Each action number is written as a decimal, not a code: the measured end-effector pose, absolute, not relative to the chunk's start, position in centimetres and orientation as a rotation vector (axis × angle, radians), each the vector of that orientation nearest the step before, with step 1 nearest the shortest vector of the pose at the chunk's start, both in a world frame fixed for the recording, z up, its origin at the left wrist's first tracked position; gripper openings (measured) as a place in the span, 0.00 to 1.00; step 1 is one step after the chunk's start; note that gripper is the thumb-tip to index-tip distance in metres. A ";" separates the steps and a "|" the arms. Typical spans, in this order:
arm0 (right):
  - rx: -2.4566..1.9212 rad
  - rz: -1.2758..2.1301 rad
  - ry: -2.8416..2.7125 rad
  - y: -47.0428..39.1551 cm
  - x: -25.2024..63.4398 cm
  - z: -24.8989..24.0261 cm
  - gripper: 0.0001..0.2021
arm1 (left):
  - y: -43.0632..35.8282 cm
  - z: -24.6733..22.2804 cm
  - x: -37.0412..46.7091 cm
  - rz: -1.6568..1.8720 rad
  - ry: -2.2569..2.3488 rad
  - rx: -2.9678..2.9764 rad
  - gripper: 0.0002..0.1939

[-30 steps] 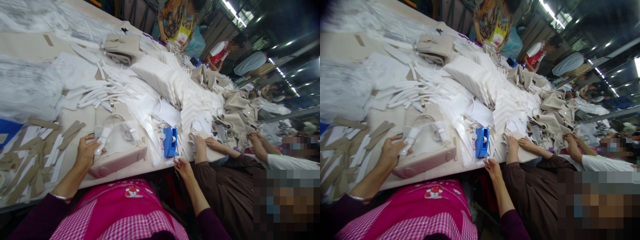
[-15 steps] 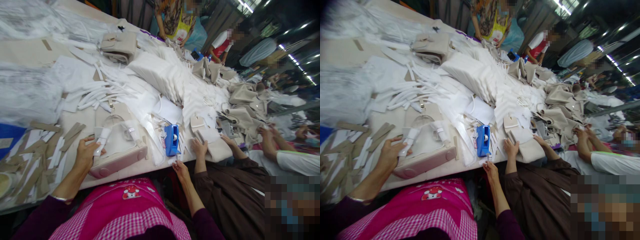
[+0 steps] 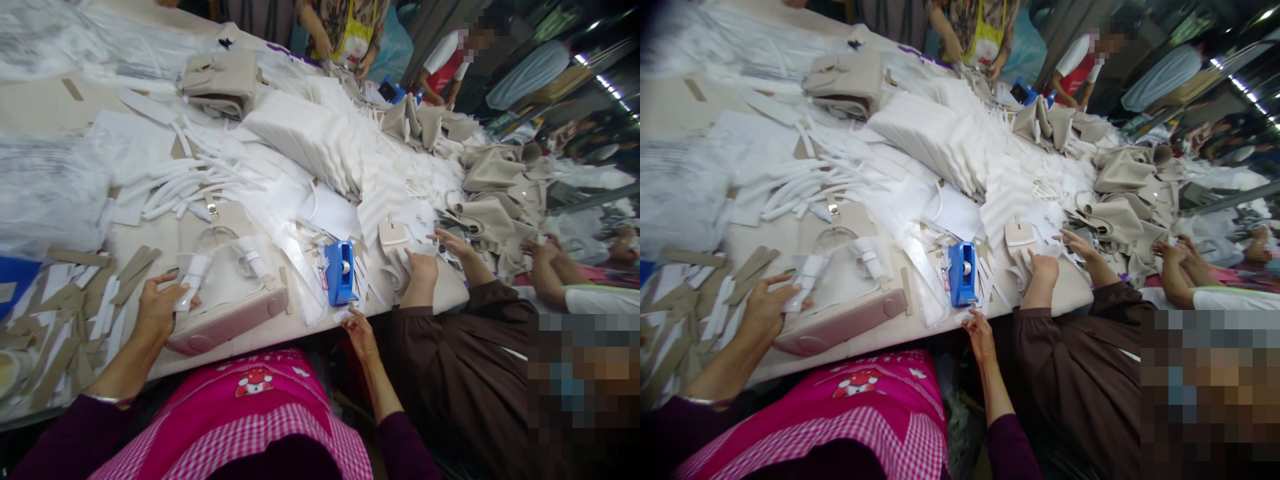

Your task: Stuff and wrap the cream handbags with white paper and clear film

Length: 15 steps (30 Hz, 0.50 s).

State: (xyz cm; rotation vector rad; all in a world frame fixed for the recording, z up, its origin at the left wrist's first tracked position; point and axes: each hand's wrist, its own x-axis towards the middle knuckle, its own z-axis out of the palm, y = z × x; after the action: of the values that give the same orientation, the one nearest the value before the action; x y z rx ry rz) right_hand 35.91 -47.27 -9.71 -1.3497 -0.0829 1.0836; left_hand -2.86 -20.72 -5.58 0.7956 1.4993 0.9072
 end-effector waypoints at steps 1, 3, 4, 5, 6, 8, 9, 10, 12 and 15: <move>-1.364 1.087 -0.079 -47.3 35.9 -9.7 0.17 | -20.7 -5.6 -2.8 0.902 1.509 0.807 0.20; -1.390 1.077 -0.057 -47.3 36.0 -9.7 0.16 | -20.7 -5.7 -2.9 0.891 1.528 0.817 0.20; -1.401 1.063 -0.043 -47.2 36.0 -9.8 0.15 | -20.6 -5.8 -2.9 0.887 1.531 0.812 0.21; -1.414 1.044 -0.029 -47.1 36.0 -9.9 0.15 | -20.6 -5.9 -3.0 0.883 1.533 0.802 0.23; -1.435 1.017 -0.014 -46.9 36.1 -10.1 0.15 | -20.5 -6.0 -3.0 0.879 1.534 0.791 0.25; -1.528 0.949 0.011 -46.2 36.1 -10.5 0.17 | -20.5 -6.1 -3.1 0.874 1.531 0.786 0.26; -1.610 0.905 0.018 -45.8 36.2 -10.7 0.18 | -20.5 -6.1 -3.2 0.866 1.532 0.787 0.26; -1.701 0.858 0.020 -45.3 36.3 -10.8 0.18 | -20.6 -6.1 -3.2 0.862 1.532 0.791 0.26; -1.871 0.770 0.018 -44.7 36.6 -10.9 0.18 | -20.6 -6.1 -3.1 0.875 1.527 0.806 0.24; -1.989 0.682 0.018 -44.9 37.0 -9.3 0.15 | -20.6 -5.9 -3.0 0.890 1.502 0.825 0.22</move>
State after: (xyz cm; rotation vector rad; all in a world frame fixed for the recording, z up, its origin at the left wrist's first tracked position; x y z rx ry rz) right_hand 37.00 -44.92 -9.30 -1.9893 0.0181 0.6825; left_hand -3.05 -20.64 -5.90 0.8245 1.5020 0.8902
